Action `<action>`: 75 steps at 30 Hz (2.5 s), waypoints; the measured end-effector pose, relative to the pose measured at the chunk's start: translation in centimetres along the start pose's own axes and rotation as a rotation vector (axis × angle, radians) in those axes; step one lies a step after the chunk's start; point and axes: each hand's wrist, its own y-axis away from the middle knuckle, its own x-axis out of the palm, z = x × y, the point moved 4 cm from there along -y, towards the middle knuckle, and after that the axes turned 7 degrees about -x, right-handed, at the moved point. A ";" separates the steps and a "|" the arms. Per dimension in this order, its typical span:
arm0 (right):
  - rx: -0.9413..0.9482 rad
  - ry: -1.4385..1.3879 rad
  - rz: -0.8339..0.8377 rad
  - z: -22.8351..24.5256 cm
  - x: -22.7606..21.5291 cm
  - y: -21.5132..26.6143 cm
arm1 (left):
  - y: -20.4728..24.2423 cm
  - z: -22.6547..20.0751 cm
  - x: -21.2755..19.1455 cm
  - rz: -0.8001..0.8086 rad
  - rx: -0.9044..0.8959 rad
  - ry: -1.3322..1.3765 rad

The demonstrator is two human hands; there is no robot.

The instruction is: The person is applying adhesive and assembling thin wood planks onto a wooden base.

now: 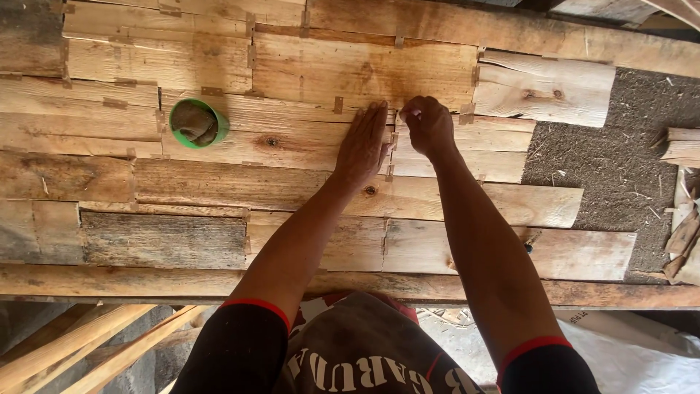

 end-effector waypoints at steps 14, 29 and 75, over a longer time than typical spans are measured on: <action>0.053 0.138 -0.040 0.6 0.5 -1.3 | 0.4 0.4 0.1 0.018 0.063 -0.099; 0.067 0.093 -0.081 0.4 0.8 -1.6 | 0.1 -0.7 0.6 0.067 0.025 -0.200; 0.352 0.054 0.025 -2.9 0.2 -4.0 | 0.1 -1.4 -0.2 0.062 0.015 -0.232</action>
